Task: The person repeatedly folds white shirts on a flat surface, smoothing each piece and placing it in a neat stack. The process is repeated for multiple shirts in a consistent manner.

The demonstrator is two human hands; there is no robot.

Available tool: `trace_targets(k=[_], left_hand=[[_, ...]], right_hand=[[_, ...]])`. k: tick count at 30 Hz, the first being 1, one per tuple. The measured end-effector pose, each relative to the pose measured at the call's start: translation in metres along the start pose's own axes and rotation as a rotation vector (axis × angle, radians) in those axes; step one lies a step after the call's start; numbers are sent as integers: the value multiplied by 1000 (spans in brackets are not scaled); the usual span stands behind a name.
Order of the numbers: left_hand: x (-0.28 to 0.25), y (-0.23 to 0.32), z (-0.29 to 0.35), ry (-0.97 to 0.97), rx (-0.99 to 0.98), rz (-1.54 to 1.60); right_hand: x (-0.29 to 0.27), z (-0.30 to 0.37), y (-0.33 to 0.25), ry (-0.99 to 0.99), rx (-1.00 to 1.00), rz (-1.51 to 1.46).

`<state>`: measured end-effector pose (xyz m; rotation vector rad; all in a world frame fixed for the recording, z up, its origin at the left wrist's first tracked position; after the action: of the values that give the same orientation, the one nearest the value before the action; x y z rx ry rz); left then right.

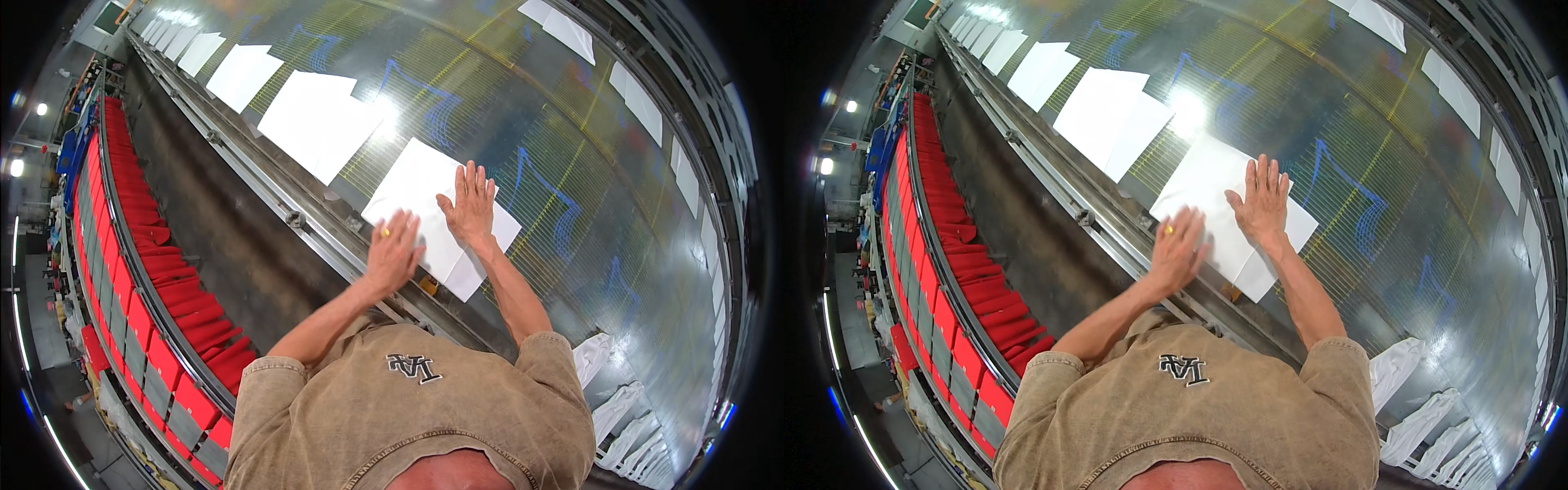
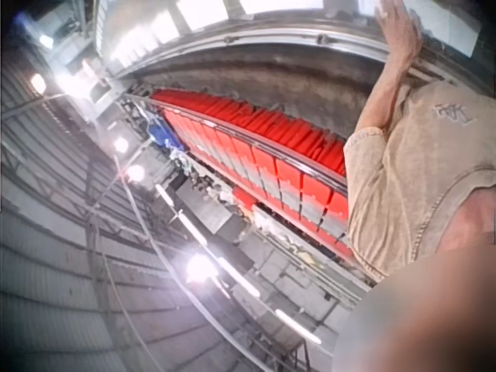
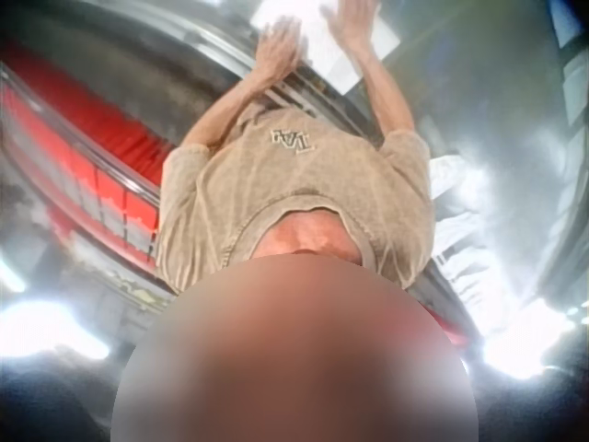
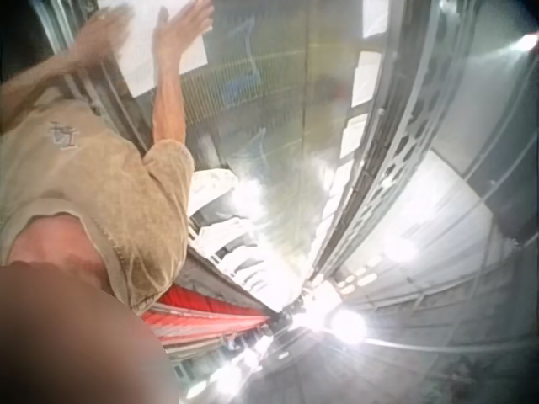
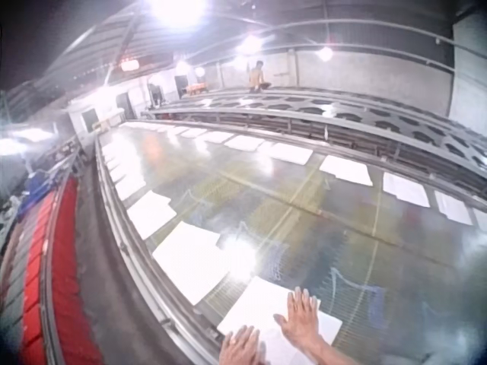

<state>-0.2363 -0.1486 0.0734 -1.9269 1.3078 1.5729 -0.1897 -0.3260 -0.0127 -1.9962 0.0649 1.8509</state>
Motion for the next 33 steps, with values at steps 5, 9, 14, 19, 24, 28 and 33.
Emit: trace_targets(k=[5,9,14,19,24,28,33], left_hand=[[-5,-104,-5,54,-381,-10],[-4,-153,32,141,-750,207],[50,-165,63,208,-1146,996],[57,-170,55,9,-1079,909],[47,-178,49,-210,-960,684],[40,-182,49,-185,-930,691],[28,-177,46,-126,-907,644]], right_hand=[[-7,0,-2,13,12,-16],[-6,2,-1,27,14,-31],[-4,2,0,43,12,0],[-5,2,1,43,18,-2],[-10,2,0,45,26,-32],[-11,2,0,22,43,-31],[-13,2,0,21,41,-58]])
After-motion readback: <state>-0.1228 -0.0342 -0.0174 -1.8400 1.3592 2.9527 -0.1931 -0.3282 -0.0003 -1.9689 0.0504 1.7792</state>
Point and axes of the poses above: each hand's wrist, its own z-axis away from the middle knuckle, its own x-axis out of the palm, y = z × x, the point moved 10 cm from there along -z, towards the middle knuckle, and after that the axes turned 11 degrees about x, right-handed, at the moved point
